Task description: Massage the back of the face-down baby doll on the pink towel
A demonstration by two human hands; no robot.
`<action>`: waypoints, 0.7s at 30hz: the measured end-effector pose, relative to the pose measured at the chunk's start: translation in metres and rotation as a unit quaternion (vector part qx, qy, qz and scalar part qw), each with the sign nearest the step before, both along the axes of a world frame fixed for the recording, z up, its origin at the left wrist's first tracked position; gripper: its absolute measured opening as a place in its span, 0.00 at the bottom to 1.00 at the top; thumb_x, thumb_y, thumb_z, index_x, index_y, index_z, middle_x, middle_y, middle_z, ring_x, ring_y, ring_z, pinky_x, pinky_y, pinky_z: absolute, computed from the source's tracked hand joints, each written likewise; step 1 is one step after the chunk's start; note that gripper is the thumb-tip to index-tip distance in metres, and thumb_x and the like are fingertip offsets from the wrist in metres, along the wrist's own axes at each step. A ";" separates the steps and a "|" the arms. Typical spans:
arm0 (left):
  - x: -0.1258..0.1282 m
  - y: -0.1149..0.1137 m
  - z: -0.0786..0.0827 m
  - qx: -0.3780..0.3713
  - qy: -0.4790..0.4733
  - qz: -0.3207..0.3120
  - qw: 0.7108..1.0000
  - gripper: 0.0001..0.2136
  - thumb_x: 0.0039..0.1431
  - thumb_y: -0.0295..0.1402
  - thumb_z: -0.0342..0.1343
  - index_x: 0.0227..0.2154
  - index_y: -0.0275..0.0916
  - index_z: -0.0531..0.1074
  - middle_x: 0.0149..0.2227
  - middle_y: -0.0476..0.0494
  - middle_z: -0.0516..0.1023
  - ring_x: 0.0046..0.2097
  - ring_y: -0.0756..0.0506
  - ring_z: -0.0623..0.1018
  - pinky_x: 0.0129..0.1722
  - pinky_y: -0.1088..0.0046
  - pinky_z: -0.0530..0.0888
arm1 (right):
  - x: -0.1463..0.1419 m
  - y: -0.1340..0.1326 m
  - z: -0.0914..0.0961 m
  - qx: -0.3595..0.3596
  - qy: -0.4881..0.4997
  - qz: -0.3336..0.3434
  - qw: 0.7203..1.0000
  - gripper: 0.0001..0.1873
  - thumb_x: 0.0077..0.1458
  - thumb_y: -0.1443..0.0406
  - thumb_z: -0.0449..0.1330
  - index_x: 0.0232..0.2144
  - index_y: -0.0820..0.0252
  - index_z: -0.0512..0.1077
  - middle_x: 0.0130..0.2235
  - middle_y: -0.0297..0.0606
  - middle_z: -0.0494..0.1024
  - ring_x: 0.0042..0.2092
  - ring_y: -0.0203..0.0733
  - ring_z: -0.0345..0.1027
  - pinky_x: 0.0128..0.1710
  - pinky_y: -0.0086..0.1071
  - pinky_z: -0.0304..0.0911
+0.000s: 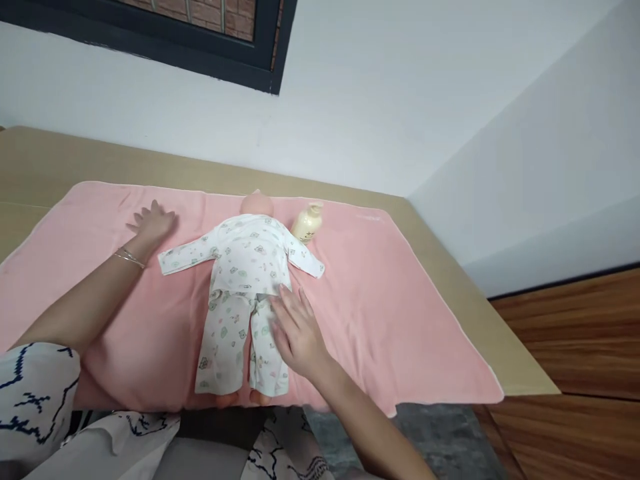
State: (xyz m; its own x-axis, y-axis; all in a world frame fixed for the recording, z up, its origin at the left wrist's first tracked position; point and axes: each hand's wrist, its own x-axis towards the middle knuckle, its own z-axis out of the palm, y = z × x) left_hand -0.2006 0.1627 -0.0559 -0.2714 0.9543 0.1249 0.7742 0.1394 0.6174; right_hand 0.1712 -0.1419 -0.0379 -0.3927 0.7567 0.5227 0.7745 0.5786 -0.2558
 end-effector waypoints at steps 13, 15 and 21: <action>-0.018 0.021 -0.010 -0.077 0.059 0.040 0.995 0.42 0.55 0.56 0.50 0.68 0.36 0.55 0.73 0.25 0.38 0.72 0.21 0.32 0.57 0.22 0.32 | -0.005 -0.047 -0.029 -0.063 0.160 -0.129 0.977 0.33 0.65 0.67 0.53 0.69 0.42 0.53 0.68 0.37 0.60 0.69 0.54 0.54 0.66 0.64 0.58; -0.022 0.020 -0.011 -0.068 0.058 0.043 0.995 0.43 0.54 0.57 0.50 0.68 0.35 0.56 0.73 0.25 0.38 0.72 0.21 0.32 0.58 0.23 0.31 | -0.005 -0.051 -0.033 -0.073 0.170 -0.131 0.974 0.32 0.65 0.67 0.53 0.68 0.42 0.54 0.68 0.38 0.61 0.69 0.53 0.54 0.66 0.64 0.58; -0.029 0.015 -0.011 -0.020 0.012 0.042 0.999 0.46 0.53 0.63 0.50 0.64 0.28 0.60 0.74 0.29 0.40 0.72 0.24 0.29 0.60 0.29 0.28 | -0.011 -0.070 -0.043 -0.180 0.192 -0.117 0.958 0.28 0.66 0.64 0.53 0.67 0.45 0.58 0.71 0.39 0.54 0.72 0.49 0.48 0.68 0.58 0.56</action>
State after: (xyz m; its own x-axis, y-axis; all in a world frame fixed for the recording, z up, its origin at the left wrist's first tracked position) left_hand -0.2300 0.1775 -0.0669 -0.3474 0.9329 0.0948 0.7739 0.2282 0.5907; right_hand 0.1599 -0.2118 -0.0806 -0.0207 0.9586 0.2841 0.6805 0.2217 -0.6984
